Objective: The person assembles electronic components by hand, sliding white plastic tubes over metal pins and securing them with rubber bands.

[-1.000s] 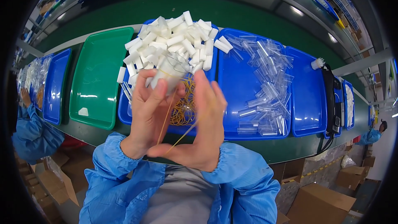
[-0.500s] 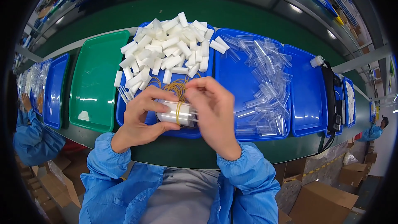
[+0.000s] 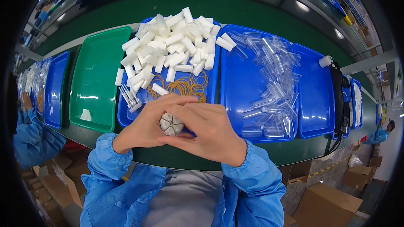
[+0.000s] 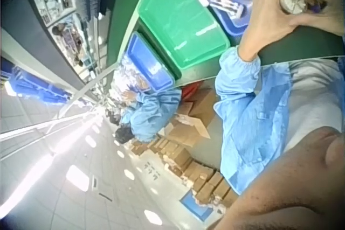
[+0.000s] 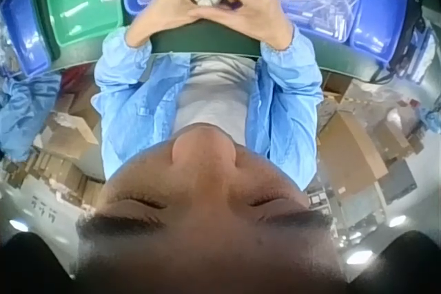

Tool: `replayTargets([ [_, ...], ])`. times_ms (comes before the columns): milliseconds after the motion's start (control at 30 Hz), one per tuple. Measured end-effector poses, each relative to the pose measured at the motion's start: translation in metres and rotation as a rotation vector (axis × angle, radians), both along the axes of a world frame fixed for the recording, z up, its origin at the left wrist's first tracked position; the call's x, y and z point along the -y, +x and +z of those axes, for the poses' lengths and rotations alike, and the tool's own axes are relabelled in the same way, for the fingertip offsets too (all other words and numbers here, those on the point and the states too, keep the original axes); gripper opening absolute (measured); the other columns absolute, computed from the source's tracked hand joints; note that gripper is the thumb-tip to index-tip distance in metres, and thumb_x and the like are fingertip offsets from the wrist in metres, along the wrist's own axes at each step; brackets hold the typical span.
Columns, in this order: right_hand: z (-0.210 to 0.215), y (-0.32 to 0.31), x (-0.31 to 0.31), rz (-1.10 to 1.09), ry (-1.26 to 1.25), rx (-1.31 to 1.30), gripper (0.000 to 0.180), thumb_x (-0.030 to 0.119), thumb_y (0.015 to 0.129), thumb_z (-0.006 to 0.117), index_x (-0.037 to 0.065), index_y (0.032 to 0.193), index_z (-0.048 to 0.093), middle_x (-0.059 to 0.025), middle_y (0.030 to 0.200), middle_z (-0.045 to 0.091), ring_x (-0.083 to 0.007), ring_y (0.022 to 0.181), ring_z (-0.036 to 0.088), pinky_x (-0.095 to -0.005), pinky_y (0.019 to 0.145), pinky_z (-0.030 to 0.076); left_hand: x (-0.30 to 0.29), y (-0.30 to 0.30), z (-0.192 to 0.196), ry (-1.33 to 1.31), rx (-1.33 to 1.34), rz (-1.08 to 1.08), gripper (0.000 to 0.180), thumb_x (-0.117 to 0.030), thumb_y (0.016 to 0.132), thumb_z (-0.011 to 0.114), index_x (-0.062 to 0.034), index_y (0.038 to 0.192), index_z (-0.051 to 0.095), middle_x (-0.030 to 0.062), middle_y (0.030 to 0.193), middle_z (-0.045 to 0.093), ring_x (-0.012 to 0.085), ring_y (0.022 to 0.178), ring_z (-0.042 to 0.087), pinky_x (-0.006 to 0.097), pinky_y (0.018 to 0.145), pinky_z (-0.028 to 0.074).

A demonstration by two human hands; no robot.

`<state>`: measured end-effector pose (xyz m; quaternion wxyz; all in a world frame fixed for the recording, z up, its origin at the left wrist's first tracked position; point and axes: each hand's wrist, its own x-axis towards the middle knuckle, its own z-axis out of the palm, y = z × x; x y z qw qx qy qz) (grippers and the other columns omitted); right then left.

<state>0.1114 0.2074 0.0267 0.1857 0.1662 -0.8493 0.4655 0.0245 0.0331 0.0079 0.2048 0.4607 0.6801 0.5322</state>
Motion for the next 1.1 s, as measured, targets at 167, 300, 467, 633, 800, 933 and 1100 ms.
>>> replayTargets([
  [167, -0.011, 0.0, 0.007, -0.024, 0.057, -0.104, 0.05, 0.02, 0.064, 0.093, 0.004, 0.106, 0.07, -0.0038, 0.069, 0.062, -0.0144, 0.05, 0.055, -0.0255, 0.046, 0.04, -0.001, 0.001, -0.018, 0.066, -0.132, 0.017, 0.039, -0.011, 0.067, 0.081, -0.0012, 0.103, 0.069, 0.012, 0.101, 0.069, 0.0318, 0.097, 0.065, 0.039, 0.084, 0.051],
  [300, -0.015, 0.0, 0.006, -0.034, 0.048, -0.09, 0.055, 0.025, 0.061, 0.095, 0.004, 0.107, 0.071, -0.0023, 0.067, 0.062, -0.0128, 0.049, 0.054, -0.0245, 0.046, 0.039, -0.002, 0.004, -0.012, 0.024, -0.055, 0.029, 0.028, -0.008, 0.072, 0.078, -0.001, 0.097, 0.069, 0.0087, 0.095, 0.071, 0.0273, 0.091, 0.067, 0.036, 0.082, 0.052],
  [467, 0.01, -0.002, -0.003, -0.019, -0.012, -0.08, 0.082, 0.031, 0.061, 0.092, 0.004, 0.132, 0.06, -0.0107, 0.105, 0.066, -0.0243, 0.086, 0.063, -0.0345, 0.074, 0.051, 0.008, -0.004, 0.002, 0.114, 0.942, 0.03, 0.023, -0.008, 0.087, 0.071, -0.0013, 0.105, 0.059, 0.0146, 0.095, 0.072, 0.0206, 0.092, 0.071, 0.03, 0.084, 0.055],
  [633, -0.002, -0.007, 0.005, 0.003, 0.107, -0.102, 0.089, 0.028, 0.06, 0.092, 0.003, 0.137, 0.054, -0.0138, 0.128, 0.056, -0.0322, 0.106, 0.057, -0.0411, 0.09, 0.046, 0.006, -0.004, -0.002, 0.189, 1.192, -0.107, 0.023, -0.014, 0.089, 0.064, -0.0014, 0.108, 0.058, 0.0169, 0.099, 0.073, 0.0244, 0.098, 0.071, 0.032, 0.089, 0.054],
  [800, -0.012, -0.007, 0.006, -0.006, 0.12, -0.097, 0.084, 0.02, 0.06, 0.092, 0.0, 0.133, 0.055, -0.0145, 0.125, 0.057, -0.0333, 0.105, 0.057, -0.0417, 0.087, 0.046, 0.004, -0.004, -0.002, 0.092, 1.282, -0.171, 0.025, -0.011, 0.088, 0.065, 0.0002, 0.109, 0.058, 0.018, 0.108, 0.071, 0.0228, 0.099, 0.071, 0.03, 0.087, 0.054],
  [933, -0.013, -0.005, 0.002, -0.004, 0.129, -0.121, 0.079, 0.015, 0.059, 0.092, 0.0, 0.128, 0.058, -0.014, 0.12, 0.058, -0.0323, 0.101, 0.058, -0.0407, 0.082, 0.047, 0.004, -0.001, -0.002, 0.096, 1.216, -0.198, 0.031, -0.017, 0.091, 0.067, 0.0015, 0.114, 0.058, 0.0164, 0.11, 0.07, 0.0214, 0.099, 0.07, 0.03, 0.086, 0.054],
  [1100, -0.008, -0.002, -0.001, -0.025, 0.113, -0.097, 0.081, 0.018, 0.055, 0.094, 0.001, 0.126, 0.059, -0.0133, 0.119, 0.058, -0.031, 0.1, 0.057, -0.0401, 0.082, 0.046, 0.004, -0.002, -0.004, 0.187, 1.188, -0.196, 0.035, -0.022, 0.096, 0.066, 0.002, 0.12, 0.06, 0.0137, 0.107, 0.071, 0.0198, 0.099, 0.069, 0.029, 0.085, 0.054],
])
